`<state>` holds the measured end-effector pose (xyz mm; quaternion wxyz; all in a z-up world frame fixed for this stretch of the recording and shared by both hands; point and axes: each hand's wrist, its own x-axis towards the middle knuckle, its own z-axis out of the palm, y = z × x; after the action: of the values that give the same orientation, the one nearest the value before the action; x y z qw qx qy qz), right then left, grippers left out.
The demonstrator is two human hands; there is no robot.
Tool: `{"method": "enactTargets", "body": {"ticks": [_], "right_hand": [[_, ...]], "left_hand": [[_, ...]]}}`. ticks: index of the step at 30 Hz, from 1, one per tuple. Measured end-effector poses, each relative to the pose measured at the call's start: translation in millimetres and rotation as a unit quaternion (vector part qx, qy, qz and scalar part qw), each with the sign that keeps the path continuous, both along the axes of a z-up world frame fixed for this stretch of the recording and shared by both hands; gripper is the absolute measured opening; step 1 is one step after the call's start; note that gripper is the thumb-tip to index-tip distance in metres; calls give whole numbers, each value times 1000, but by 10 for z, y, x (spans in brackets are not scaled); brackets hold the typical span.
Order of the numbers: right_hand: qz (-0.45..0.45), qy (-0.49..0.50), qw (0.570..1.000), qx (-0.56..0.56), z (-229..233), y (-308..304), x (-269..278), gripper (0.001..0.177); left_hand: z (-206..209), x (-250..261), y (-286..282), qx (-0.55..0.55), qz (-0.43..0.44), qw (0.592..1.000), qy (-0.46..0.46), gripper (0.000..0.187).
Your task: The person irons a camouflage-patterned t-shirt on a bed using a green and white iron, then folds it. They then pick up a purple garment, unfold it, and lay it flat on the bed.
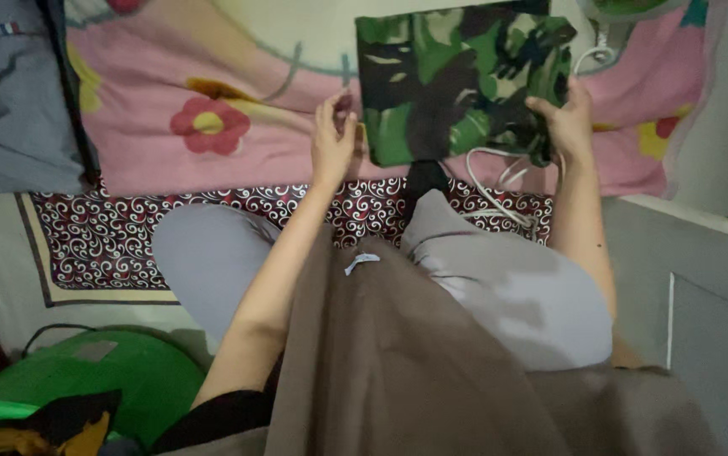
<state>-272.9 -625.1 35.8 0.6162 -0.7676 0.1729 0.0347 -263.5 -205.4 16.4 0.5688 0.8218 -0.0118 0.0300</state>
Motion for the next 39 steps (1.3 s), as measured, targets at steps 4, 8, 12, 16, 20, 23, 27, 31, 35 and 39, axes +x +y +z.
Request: {"method": "enactTargets", "body": {"ticks": [4, 8, 12, 16, 20, 23, 27, 31, 35, 39], "right_hand": [[10, -130, 916, -380, -94, -132, -40, 60], [-19, -3, 964, -263, -197, -16, -24, 54], [4, 65, 993, -94, 49, 122, 89, 52], [35, 58, 996, 50, 409, 302, 273, 46], [86, -91, 992, -23, 701, 382, 579, 46], [108, -137, 978, -116, 770, 363, 877, 46], [77, -139, 954, -254, 552, 361, 1178, 55], [40, -31, 965, -256, 77, 359, 1211, 51], [54, -113, 963, -240, -355, 283, 1312, 46], [-44, -161, 968, -186, -749, 328, 1374, 47]], "left_hand": [[-246, 41, -88, -30, 8, 994, 107, 49], [-222, 47, -287, -81, -10, 983, 162, 50], [-56, 186, -433, -18, -35, 964, 261, 55], [-57, 445, -399, -94, -87, 986, 104, 52], [-116, 932, -208, -188, -78, 979, -4, 62], [-37, 1077, 95, -292, -67, 953, 39, 64], [40, 1014, 678, -120, -75, 985, 101, 79], [-162, 1068, 992, 133, 0, 991, 25, 62], [-344, 1473, 974, 211, -19, 970, -120, 47], [-393, 1920, 732, 152, -4, 988, -36, 45]]}}
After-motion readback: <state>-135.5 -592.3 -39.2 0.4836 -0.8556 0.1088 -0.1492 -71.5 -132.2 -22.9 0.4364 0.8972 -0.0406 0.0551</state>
